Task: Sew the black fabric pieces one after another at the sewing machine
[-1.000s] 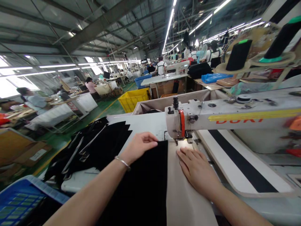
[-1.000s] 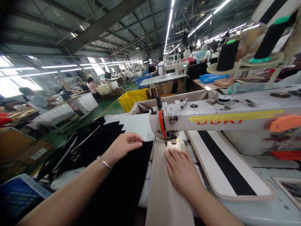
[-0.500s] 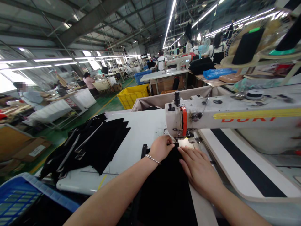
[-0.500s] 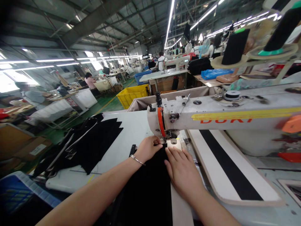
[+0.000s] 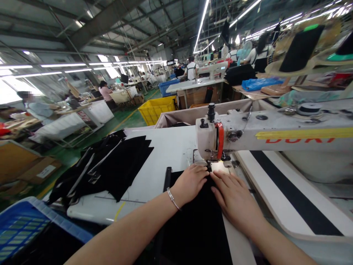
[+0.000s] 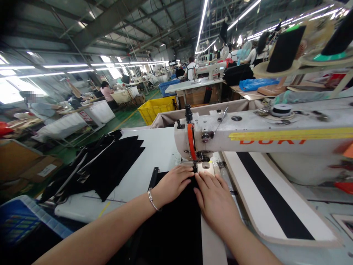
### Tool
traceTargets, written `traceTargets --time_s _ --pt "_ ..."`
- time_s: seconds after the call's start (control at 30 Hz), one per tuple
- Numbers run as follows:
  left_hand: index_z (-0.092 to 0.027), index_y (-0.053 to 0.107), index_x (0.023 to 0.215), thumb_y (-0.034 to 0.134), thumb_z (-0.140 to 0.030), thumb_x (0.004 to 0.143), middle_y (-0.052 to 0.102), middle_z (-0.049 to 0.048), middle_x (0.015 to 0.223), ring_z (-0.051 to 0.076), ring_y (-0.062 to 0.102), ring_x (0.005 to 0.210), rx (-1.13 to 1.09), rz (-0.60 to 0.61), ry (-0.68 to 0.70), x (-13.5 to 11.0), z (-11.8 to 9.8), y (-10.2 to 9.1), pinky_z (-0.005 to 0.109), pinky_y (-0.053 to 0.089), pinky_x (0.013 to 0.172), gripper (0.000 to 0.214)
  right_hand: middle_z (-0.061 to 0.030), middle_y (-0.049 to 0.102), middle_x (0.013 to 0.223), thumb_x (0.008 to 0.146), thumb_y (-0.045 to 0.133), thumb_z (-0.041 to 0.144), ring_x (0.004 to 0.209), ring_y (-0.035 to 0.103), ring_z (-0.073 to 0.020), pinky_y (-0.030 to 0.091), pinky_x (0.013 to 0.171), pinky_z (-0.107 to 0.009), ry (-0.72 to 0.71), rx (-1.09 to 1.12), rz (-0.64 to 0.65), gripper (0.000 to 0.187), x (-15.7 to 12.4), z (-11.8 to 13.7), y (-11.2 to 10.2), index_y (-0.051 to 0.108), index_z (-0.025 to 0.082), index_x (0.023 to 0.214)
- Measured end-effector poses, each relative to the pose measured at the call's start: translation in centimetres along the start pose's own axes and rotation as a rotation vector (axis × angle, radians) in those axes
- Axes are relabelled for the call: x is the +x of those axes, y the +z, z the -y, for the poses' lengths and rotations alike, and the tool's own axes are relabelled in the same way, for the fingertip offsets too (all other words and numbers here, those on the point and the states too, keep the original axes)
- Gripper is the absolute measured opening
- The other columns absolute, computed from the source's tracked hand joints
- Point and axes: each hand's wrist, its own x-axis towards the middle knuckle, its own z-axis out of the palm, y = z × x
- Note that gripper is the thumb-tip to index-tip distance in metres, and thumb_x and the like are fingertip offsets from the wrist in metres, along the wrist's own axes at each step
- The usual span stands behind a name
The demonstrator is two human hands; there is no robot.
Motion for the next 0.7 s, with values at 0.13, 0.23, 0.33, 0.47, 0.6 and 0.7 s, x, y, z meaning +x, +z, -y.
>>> traceTargets --time_s 0.13,0.23,0.33,0.47,0.6,0.7 --pt "-0.015 0.056 0.121 0.048 -0.018 0.094 0.056 0.0066 0.129 0.018 0.046 0.126 0.027 -0.008 -0.004 0.3 0.8 0.5 0.037 0.031 0.116 0.028 -0.0079 0.05 0.136 0.096 0.041 0.029 0.125 0.044 -0.024 0.032 0.107 -0.047 0.011 -0.009 0.011 0.045 0.0 0.0 0.1 0.043 0.02 0.139" --pt "-0.016 0.058 0.118 0.05 -0.019 0.094 0.057 0.0056 0.127 0.017 0.048 0.124 0.005 -0.013 0.009 0.6 1.2 0.8 0.036 0.034 0.114 0.025 -0.0071 0.05 0.136 0.095 0.04 0.027 0.124 0.044 -0.0238 0.032 0.108 -0.046 0.009 -0.003 0.015 0.045 0.0 0.0 0.1 0.042 0.02 0.14" --pt "-0.016 0.058 0.118 0.05 -0.018 0.094 0.057 0.006 0.128 0.017 0.047 0.125 -0.004 -0.012 0.02 0.6 1.2 0.7 0.036 0.035 0.114 0.025 -0.0067 0.05 0.136 0.094 0.04 0.023 0.124 0.044 -0.0237 0.032 0.109 -0.046 0.012 0.003 0.017 0.045 0.0 0.0 0.1 0.043 0.02 0.139" --pt "-0.016 0.053 0.126 0.047 -0.018 0.095 0.052 0.008 0.135 0.019 0.041 0.132 0.004 0.073 0.02 -1.4 -0.8 -1.0 0.042 0.029 0.117 0.032 -0.0072 0.049 0.137 0.094 0.04 0.021 0.125 0.044 -0.0232 0.037 0.107 -0.043 0.002 0.016 0.038 0.045 -1.8 0.4 -0.3 0.043 0.018 0.139" --pt "-0.018 0.045 0.134 0.055 -0.053 0.089 0.041 0.0115 0.144 0.025 0.033 0.137 -0.107 0.273 0.213 -6.6 -4.7 -2.9 0.048 0.025 0.117 0.059 -0.0045 0.044 0.142 0.093 0.046 0.024 0.129 0.041 -0.0225 0.041 0.105 -0.042 -0.042 0.028 0.027 0.049 -5.7 1.4 -1.2 0.04 0.023 0.142" --pt "-0.019 0.043 0.136 0.052 -0.049 0.092 0.045 0.011 0.141 0.025 0.031 0.138 -0.073 0.244 0.364 -9.9 -6.4 -2.5 0.05 0.02 0.117 0.054 -0.0031 0.04 0.146 0.092 0.048 0.026 0.132 0.038 -0.0216 0.043 0.105 -0.04 -0.07 0.029 0.01 0.05 -7.7 1.9 -1.8 0.04 0.026 0.142"
